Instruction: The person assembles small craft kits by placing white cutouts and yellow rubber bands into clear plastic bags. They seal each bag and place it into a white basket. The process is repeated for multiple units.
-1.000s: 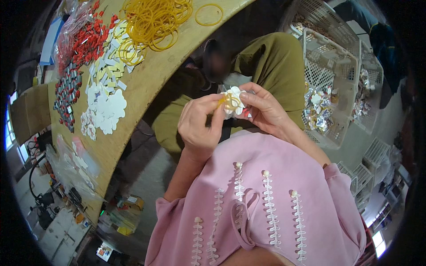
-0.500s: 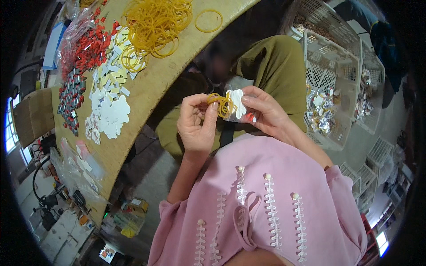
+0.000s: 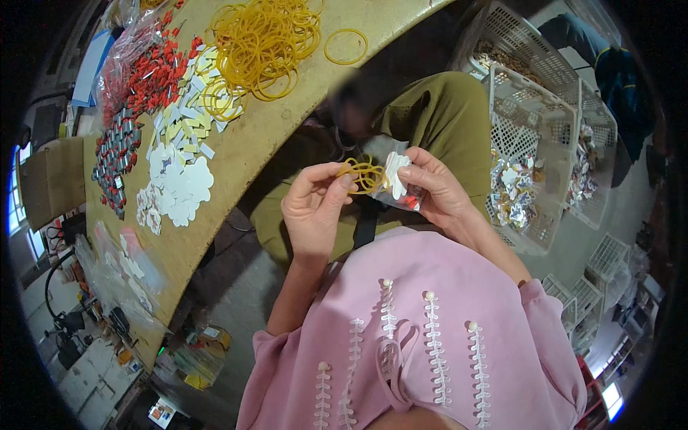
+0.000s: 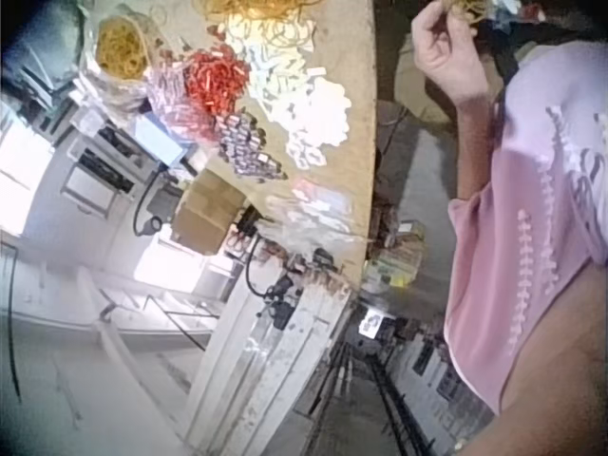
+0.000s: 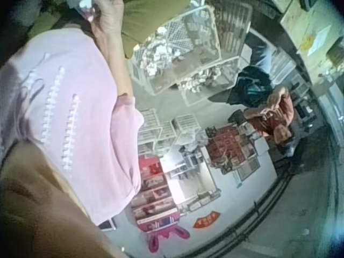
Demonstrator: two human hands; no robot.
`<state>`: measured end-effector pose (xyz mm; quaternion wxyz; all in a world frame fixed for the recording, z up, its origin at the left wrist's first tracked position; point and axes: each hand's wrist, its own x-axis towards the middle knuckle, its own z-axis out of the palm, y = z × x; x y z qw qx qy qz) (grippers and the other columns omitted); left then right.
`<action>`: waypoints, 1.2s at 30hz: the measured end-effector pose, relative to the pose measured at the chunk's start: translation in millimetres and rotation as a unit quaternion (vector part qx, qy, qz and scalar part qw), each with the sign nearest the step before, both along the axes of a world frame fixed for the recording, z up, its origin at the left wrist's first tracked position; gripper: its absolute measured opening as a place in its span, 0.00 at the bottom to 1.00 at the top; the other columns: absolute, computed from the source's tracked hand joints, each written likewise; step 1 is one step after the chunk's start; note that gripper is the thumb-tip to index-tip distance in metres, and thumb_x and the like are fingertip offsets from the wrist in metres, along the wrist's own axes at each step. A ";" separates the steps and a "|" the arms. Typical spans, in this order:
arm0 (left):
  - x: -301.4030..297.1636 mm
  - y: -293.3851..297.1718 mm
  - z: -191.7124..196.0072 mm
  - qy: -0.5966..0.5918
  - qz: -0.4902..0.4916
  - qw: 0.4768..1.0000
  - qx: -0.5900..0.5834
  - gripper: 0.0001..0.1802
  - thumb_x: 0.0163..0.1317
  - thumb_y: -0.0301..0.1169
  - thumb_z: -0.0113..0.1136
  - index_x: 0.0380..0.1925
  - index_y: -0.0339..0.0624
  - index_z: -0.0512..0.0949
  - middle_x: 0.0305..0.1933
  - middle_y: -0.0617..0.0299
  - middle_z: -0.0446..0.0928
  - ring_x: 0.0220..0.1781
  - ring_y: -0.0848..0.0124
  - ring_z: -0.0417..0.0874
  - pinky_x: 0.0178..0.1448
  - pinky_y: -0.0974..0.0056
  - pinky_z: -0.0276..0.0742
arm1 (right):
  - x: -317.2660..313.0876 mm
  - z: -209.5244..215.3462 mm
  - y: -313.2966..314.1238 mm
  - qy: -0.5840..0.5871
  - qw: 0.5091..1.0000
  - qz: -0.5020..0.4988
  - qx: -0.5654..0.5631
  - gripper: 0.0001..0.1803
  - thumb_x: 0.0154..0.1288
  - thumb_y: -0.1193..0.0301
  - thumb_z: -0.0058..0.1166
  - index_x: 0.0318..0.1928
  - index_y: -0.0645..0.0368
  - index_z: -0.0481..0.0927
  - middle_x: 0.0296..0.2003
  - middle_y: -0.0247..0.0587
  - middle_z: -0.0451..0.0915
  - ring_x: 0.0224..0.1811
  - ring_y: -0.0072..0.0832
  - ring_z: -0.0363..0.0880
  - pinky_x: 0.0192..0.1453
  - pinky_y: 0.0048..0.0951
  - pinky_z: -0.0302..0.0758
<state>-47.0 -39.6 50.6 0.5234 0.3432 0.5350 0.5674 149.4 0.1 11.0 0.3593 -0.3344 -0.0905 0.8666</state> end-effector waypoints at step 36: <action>-26.6 20.1 22.3 -0.216 -0.090 0.972 0.031 0.08 0.71 0.28 0.54 0.46 0.37 0.75 0.37 0.62 0.80 0.34 0.81 0.79 0.38 0.75 0.76 | -17.1 62.0 23.2 0.191 0.976 0.073 0.076 0.14 0.63 0.74 0.60 0.48 0.64 0.76 0.53 0.61 0.78 0.55 0.46 0.81 0.60 0.41 0.79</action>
